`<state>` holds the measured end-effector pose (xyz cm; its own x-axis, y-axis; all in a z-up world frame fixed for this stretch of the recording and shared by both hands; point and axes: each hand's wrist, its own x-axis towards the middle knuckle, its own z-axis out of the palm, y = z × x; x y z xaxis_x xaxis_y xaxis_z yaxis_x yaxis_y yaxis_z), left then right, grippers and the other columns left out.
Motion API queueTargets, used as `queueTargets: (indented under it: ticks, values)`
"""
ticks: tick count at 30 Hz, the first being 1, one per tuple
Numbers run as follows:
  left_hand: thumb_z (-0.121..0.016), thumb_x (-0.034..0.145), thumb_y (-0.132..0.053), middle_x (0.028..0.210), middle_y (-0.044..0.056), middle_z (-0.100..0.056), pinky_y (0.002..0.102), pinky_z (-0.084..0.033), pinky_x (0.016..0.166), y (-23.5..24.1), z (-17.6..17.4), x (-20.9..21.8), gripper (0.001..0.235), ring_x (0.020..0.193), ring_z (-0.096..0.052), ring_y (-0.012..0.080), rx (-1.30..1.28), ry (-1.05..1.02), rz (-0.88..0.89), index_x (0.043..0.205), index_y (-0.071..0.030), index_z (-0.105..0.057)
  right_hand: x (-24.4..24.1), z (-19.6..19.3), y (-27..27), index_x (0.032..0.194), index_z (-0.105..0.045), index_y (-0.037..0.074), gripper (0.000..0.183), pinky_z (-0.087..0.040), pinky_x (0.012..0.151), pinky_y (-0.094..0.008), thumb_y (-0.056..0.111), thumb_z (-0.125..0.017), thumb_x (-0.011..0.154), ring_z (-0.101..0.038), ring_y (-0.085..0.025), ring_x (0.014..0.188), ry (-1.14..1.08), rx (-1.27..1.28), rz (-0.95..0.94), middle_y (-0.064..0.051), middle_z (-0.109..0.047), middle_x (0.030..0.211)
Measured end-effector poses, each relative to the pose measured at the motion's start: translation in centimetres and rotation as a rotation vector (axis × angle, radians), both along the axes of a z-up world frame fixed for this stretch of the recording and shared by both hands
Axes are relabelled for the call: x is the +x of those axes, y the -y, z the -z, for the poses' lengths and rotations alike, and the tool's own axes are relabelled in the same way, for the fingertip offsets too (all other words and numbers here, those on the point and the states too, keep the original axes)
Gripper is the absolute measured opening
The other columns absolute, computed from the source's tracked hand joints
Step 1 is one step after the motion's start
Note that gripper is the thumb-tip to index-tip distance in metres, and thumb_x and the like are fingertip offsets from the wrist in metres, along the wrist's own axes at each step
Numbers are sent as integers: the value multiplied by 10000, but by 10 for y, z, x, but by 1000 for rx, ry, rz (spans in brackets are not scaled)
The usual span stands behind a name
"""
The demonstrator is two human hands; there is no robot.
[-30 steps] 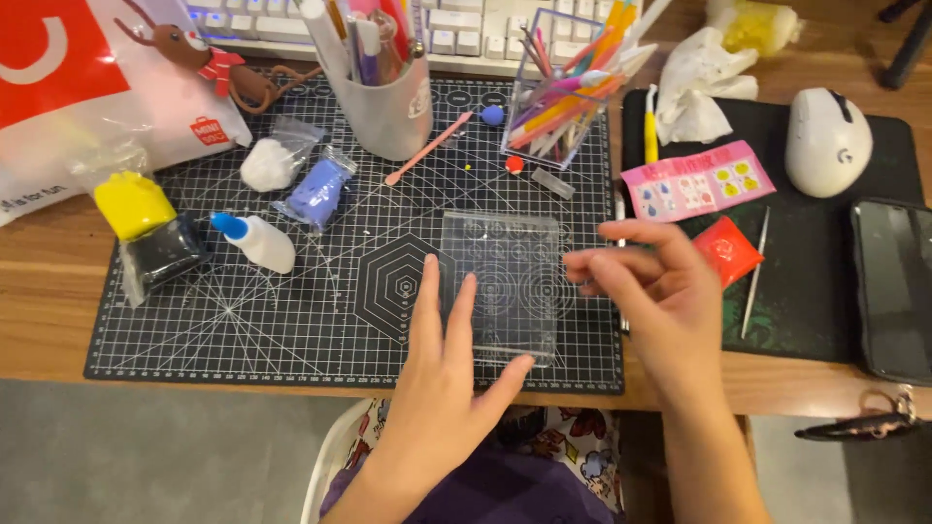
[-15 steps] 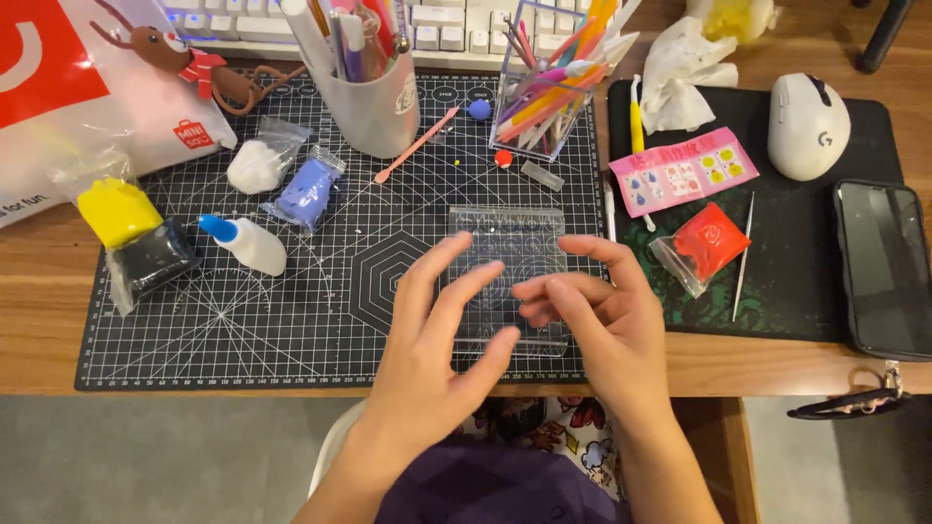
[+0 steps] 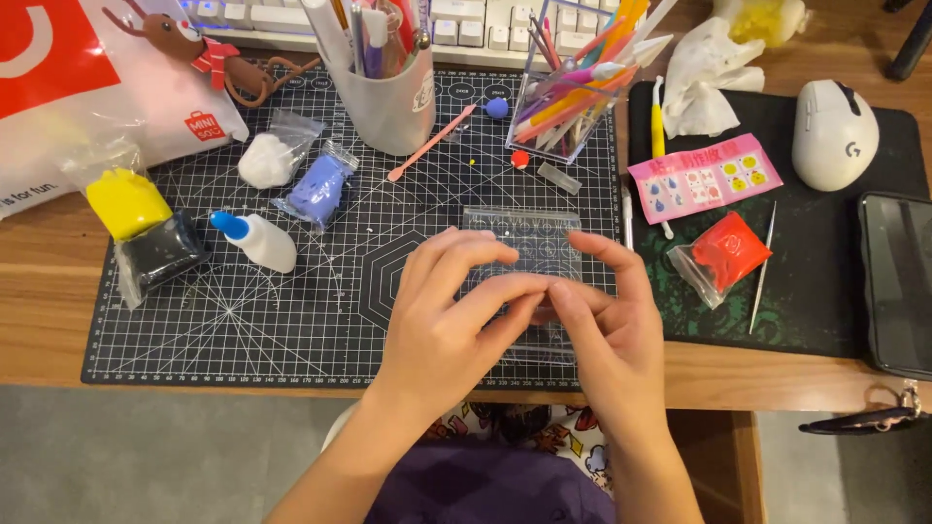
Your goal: The person manipulates a small piece of clay, then uses a craft knife to cut a transparent plastic sheet placed on a cutting mat. They continue to cut and adjust the plastic sheet throughout the clip.
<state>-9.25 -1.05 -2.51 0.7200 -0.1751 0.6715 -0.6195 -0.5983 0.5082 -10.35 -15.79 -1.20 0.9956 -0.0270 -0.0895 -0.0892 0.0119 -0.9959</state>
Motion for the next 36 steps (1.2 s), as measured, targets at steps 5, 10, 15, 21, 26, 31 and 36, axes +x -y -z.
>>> queueTargets:
  ticks: [5, 10, 15, 21, 26, 31, 36]
  values:
    - [-632, 934, -147, 1067, 79, -585, 423, -441, 943, -4, 4, 4, 71, 1076, -565, 285, 33, -131, 63, 960, -85, -657, 0, 4, 8, 1270, -425, 29, 340, -598, 734, -296, 150, -477, 956, -721, -220, 841, 104, -34, -10, -198, -738, 1002]
    - [-681, 902, -132, 1080, 96, -564, 463, -430, 963, -6, 19, 12, 68, 1095, -538, 299, 236, -142, 32, 934, -89, -639, -1, 23, 19, 1161, -488, 27, 197, -531, 658, -227, 99, -444, 983, -682, -178, 758, 210, -241, 148, -158, -730, 930]
    - [-778, 863, -110, 1045, 79, -622, 547, -416, 1032, -2, 23, 8, 87, 1076, -581, 301, 387, 29, -75, 890, -142, -702, -8, 40, 28, 1114, -539, 33, 161, -508, 656, -231, 77, -457, 982, -681, -154, 761, 271, -322, 199, -126, -718, 865]
    - [-708, 898, -331, 1054, 41, -674, 440, -433, 991, -9, 6, -5, 267, 1014, -627, 226, 631, 31, -50, 1085, -141, -714, -6, 43, 31, 1112, -579, 15, 184, -543, 795, -276, 73, -502, 956, -698, -178, 892, 380, -437, 84, -107, -711, 931]
    - [-666, 886, -441, 1134, 78, -685, 486, -410, 1035, -10, 1, -13, 385, 1045, -633, 250, 737, 43, -48, 1105, -128, -717, -3, 42, 31, 1056, -636, 56, 163, -501, 723, -285, 124, -579, 919, -601, -205, 918, 539, -660, 7, -59, -683, 1017]
    - [-656, 841, -525, 1094, 76, -664, 493, -414, 1035, -3, 2, -8, 525, 999, -618, 257, 774, 23, -67, 1180, -125, -692, -2, 43, 32, 1045, -641, 69, 148, -493, 731, -296, 136, -578, 928, -597, -208, 906, 556, -659, -2, -51, -687, 1004]
    - [-679, 808, -541, 1124, 92, -684, 499, -414, 1036, -4, -1, -12, 539, 1044, -640, 269, 750, 23, -50, 1134, -113, -710, -1, 43, 33, 1012, -647, 65, 140, -501, 744, -295, 149, -561, 940, -614, -201, 882, 579, -646, 11, -46, -692, 964]
